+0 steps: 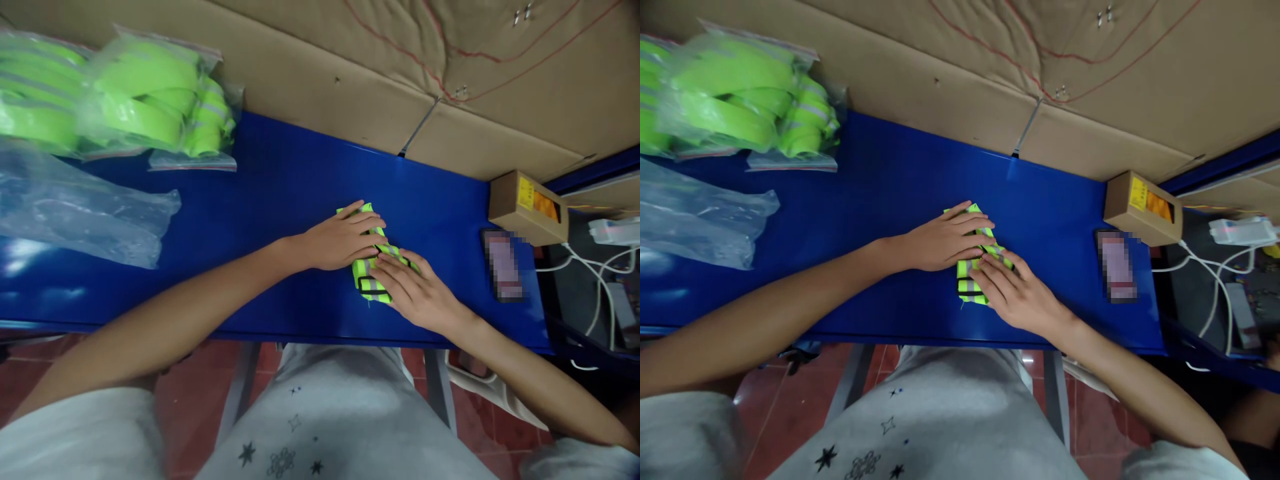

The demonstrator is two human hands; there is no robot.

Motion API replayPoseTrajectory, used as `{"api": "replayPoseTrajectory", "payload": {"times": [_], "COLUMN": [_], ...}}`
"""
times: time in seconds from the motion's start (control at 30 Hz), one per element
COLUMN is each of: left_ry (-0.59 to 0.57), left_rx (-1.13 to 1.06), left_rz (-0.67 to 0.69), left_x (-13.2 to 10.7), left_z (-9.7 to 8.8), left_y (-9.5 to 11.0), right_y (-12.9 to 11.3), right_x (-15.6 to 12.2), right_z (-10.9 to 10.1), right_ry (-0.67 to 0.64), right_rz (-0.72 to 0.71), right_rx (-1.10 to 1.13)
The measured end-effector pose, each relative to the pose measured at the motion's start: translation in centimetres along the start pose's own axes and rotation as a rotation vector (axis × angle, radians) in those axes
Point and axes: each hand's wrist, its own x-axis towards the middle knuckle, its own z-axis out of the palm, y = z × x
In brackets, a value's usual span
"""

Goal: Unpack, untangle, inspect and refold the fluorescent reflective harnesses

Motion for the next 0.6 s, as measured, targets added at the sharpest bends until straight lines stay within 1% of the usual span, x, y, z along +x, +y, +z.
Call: {"api": "replayPoseTrajectory", "payload": {"times": [0.13,0.27,0.33,0.43,0.5,0.6], "left_ry": [0.016,0.039,0.049,0.083,0.091,0.074], "left_rx": [-0.018,-0.041,-0.030,-0.001,0.002,-0.022], "left_rz": [-0.006,-0.008,-0.028,-0.058,-0.053,-0.033], "left_x": [0.0,0.0,-0.1,-0.2,-0.2,-0.3], "left_z": [0.1,0.2,0.2,0.1,-0.1,-0.2], "left_y": [-0.1,-0.1,-0.2,-0.4,-0.6,-0.6], "right_y": [0.2,1.9,2.8,3.2,2.8,2.0], "right_x": [-0.5,-1.3,-1.4,-0.9,-0.2,0.9], "right_z": [0.6,1.7,1.8,1.1,0.4,-0.8], "right_ry": [0.018,0.047,0.053,0.057,0.044,0.017], "right_rz": [0.013,-0.055,-0.110,-0.196,-0.234,-0.268], "right_rx": [-0.077,-0.048,-0.060,-0.068,-0.055,-0.037]}}
